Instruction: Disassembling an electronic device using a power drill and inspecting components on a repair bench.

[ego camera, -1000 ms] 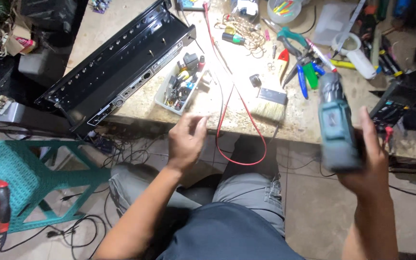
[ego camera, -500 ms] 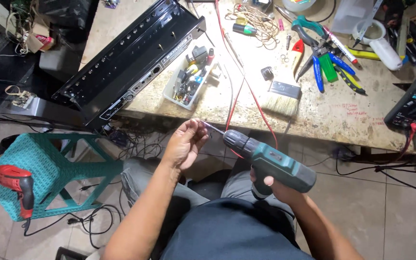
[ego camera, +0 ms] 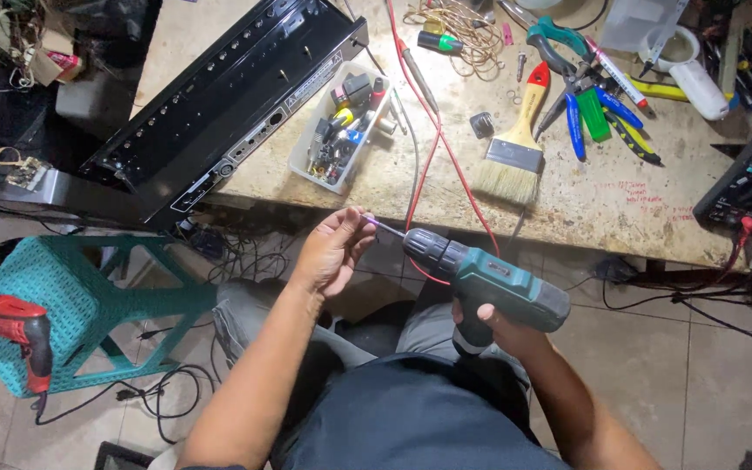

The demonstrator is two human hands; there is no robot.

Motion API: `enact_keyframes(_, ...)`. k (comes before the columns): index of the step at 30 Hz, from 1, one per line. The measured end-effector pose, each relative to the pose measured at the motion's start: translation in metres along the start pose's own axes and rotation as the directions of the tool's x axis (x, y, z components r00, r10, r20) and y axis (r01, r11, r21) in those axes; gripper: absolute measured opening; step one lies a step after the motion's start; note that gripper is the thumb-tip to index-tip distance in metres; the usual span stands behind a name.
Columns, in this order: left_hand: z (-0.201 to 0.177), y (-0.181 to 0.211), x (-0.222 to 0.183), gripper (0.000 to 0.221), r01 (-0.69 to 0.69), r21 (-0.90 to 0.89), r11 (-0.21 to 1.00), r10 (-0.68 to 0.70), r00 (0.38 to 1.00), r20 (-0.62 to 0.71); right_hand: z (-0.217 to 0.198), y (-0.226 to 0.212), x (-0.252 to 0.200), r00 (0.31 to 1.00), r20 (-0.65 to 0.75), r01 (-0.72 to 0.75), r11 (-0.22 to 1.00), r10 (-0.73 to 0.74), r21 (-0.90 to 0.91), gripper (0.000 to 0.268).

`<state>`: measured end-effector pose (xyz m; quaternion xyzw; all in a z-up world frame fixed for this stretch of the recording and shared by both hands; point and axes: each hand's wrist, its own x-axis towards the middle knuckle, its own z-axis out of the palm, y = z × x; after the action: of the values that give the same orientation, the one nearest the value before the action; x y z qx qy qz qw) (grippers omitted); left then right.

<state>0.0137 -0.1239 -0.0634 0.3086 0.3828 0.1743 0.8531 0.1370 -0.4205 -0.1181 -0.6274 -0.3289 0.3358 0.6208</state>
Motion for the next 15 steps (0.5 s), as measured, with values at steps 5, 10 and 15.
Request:
enact_keyframes(5,0.0,0.001,0.0,0.026,-0.008,0.115,0.993,0.01,1.0,-0.021,-0.003,0.027,-0.001,1.0,-0.006,0.025,0.982,-0.027,-0.186,0.052)
enact_keyframes(10,0.01,0.003,-0.001,0.029,-0.002,0.09,0.996,0.006,0.999,-0.047,-0.004,0.01,0.004,0.999,0.012,0.048,0.959,-0.046,-0.279,0.043)
enact_keyframes(15,0.011,0.001,0.006,0.03,-0.001,0.089,0.996,0.006,0.998,-0.059,-0.007,0.019,0.006,1.0,0.011,-0.004,0.966,0.007,-0.258,0.044)
